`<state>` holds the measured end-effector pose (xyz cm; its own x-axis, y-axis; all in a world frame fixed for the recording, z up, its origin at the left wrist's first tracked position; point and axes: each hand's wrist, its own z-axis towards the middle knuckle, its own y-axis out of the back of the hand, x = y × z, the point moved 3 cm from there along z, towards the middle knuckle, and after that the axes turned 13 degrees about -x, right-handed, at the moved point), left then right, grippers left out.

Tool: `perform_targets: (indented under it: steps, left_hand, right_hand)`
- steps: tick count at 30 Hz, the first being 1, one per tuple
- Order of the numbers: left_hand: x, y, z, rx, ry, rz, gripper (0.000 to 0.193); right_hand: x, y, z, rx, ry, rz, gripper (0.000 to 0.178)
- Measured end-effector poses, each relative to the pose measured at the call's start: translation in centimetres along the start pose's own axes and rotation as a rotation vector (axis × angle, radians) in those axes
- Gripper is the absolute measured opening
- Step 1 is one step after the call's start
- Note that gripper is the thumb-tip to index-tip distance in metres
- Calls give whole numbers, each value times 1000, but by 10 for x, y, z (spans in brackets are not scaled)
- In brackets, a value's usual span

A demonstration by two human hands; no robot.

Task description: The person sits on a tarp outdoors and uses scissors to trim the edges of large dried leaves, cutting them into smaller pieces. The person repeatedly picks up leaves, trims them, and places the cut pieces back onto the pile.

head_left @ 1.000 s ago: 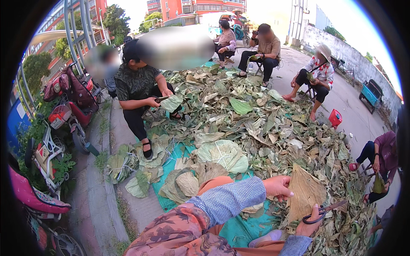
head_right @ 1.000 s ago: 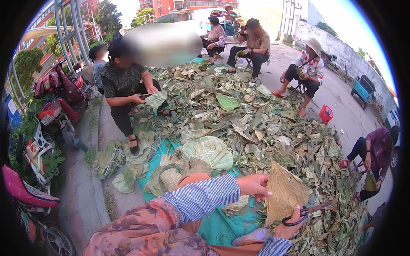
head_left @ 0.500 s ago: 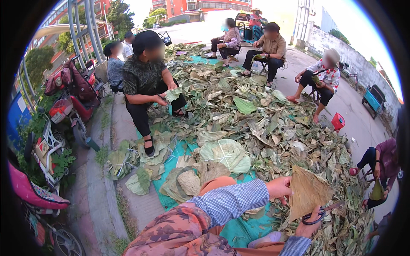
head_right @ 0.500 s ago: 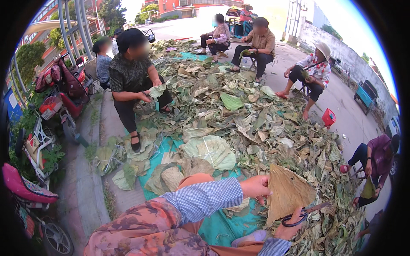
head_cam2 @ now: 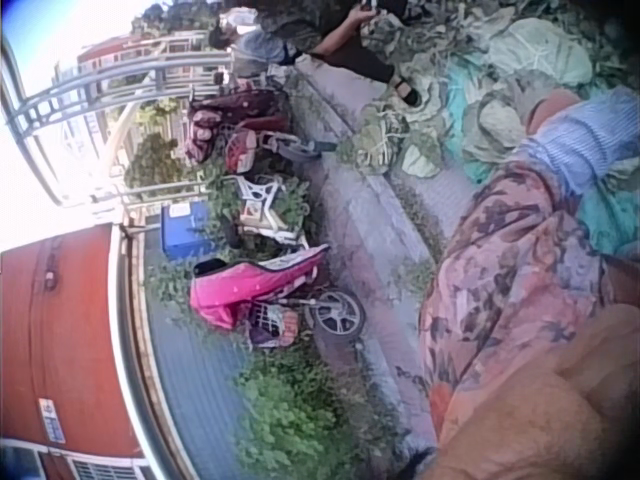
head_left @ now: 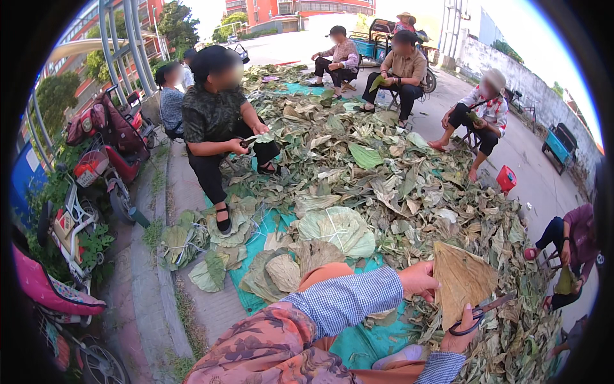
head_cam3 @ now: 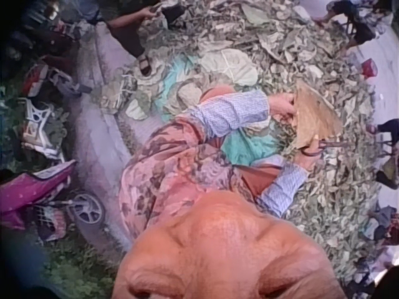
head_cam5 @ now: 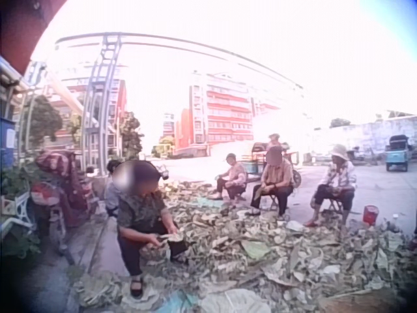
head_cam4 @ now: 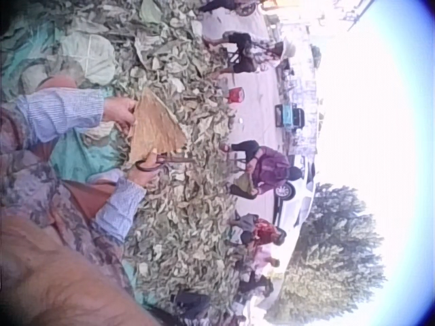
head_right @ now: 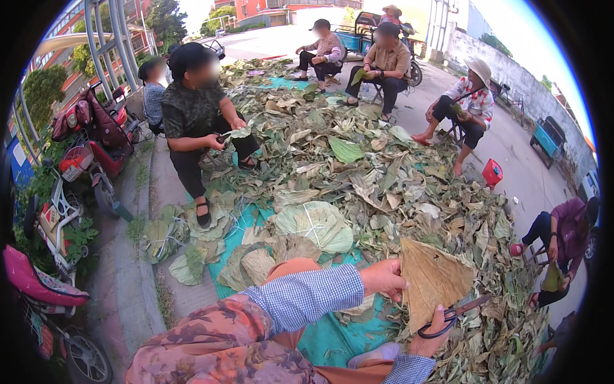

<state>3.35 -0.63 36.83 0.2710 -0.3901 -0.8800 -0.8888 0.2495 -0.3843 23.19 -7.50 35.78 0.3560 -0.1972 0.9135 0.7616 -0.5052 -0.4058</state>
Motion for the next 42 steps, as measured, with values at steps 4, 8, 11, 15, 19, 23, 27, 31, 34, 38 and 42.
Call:
perform_targets:
  steps: [4, 8, 11, 15, 19, 23, 27, 31, 34, 38, 42]
  left_hand:
    - [5, 0, 4, 17, -14, -11, 45]
    - [12, -2, 6, -1, 23, 5, 46]
    - [16, -3, 9, 64, 64, 25, 43]
    - [22, -9, 15, 65, 63, 32, 38]
    - [22, -5, 14, 84, 62, 48, 33]
    - [17, -16, 15, 135, 40, 86, 26]
    - [11, -14, 6, 80, 46, 156, 20]
    - [5, -11, 0, 66, 84, 173, 14]
    - [-1, -19, -3, 40, 105, 190, 13]
    - [1, -19, -4, 21, 80, 151, 12]
    - [14, -13, 3, -8, 126, 214, 12]
  right_hand:
    - [-2, 2, 1, 13, -28, 54, 42]
    - [-3, 6, 2, -2, -56, 32, 41]
    - [-4, 1, 6, 33, -78, 33, 42]
    - [-4, 4, 13, -3, -38, 9, 41]
    - [-6, 3, 14, 26, 4, -10, 37]
    - [1, 10, 19, -36, 8, 59, 35]
    - [-1, 13, 24, -129, 22, 36, 25]
    - [8, 6, 20, -182, 28, 84, 16]
    - [-2, 24, 27, -183, 60, 10, 18]
    - [-8, 28, 29, -220, 62, -40, 22]
    - [-10, 27, 29, -232, 59, -52, 23]
